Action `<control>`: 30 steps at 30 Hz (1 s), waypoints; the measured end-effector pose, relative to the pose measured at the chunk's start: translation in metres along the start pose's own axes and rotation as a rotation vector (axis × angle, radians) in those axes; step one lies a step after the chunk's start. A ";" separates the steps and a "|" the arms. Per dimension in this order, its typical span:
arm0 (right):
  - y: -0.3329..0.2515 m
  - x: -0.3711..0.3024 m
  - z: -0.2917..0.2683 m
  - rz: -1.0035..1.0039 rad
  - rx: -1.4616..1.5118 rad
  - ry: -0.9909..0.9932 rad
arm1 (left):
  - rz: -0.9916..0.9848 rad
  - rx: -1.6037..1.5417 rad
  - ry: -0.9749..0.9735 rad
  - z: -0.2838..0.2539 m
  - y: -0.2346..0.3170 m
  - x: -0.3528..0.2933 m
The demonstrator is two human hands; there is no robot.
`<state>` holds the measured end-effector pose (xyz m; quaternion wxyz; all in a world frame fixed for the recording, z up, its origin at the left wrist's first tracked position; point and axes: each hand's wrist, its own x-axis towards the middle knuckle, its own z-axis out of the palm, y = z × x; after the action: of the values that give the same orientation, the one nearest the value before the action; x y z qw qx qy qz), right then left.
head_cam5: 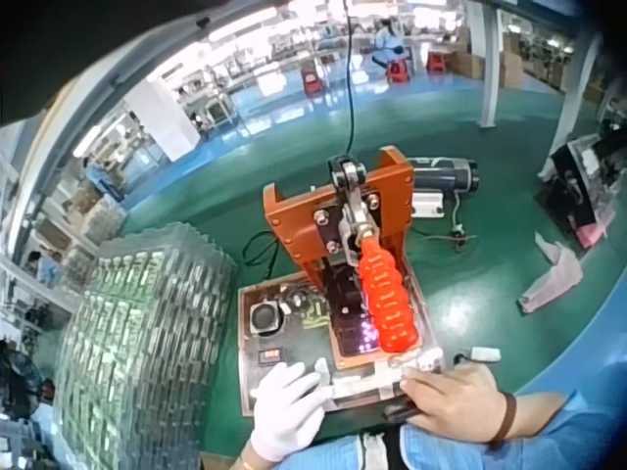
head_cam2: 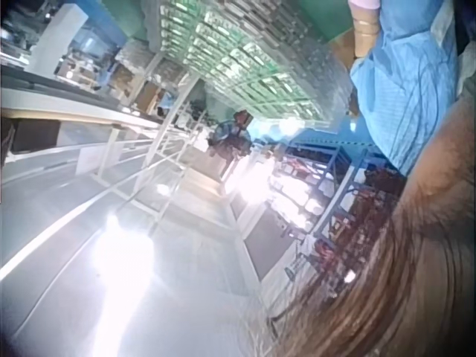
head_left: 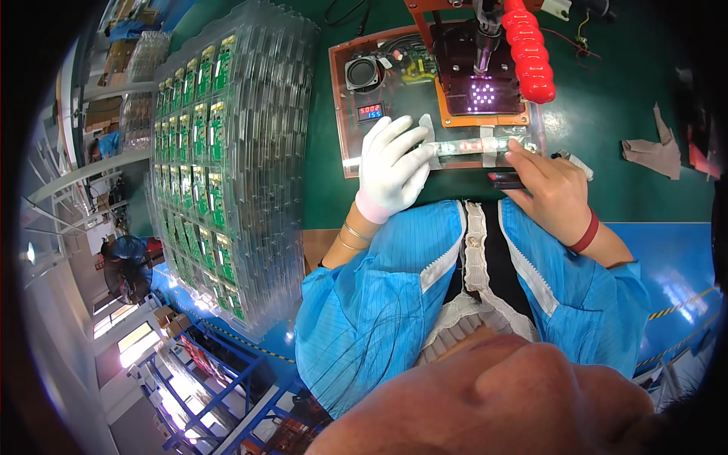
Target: Inspect or test electronic circuit boards using a specialized testing machine at an industrial workstation.
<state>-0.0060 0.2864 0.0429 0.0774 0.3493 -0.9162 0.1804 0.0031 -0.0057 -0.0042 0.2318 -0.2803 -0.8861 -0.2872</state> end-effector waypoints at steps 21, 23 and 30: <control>-0.002 0.004 0.002 0.086 0.120 0.085 | -0.048 0.006 -0.009 0.008 0.001 -0.001; -0.002 0.005 0.002 0.100 0.145 0.086 | -0.041 0.007 0.002 0.008 0.001 -0.001; -0.002 0.004 0.002 0.121 0.181 0.105 | -0.041 -0.005 0.014 0.009 0.001 0.000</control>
<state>-0.0082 0.2816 0.0426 0.0824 0.2892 -0.9101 0.2850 0.0014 0.0009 -0.0099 0.2315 -0.2605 -0.8893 -0.2961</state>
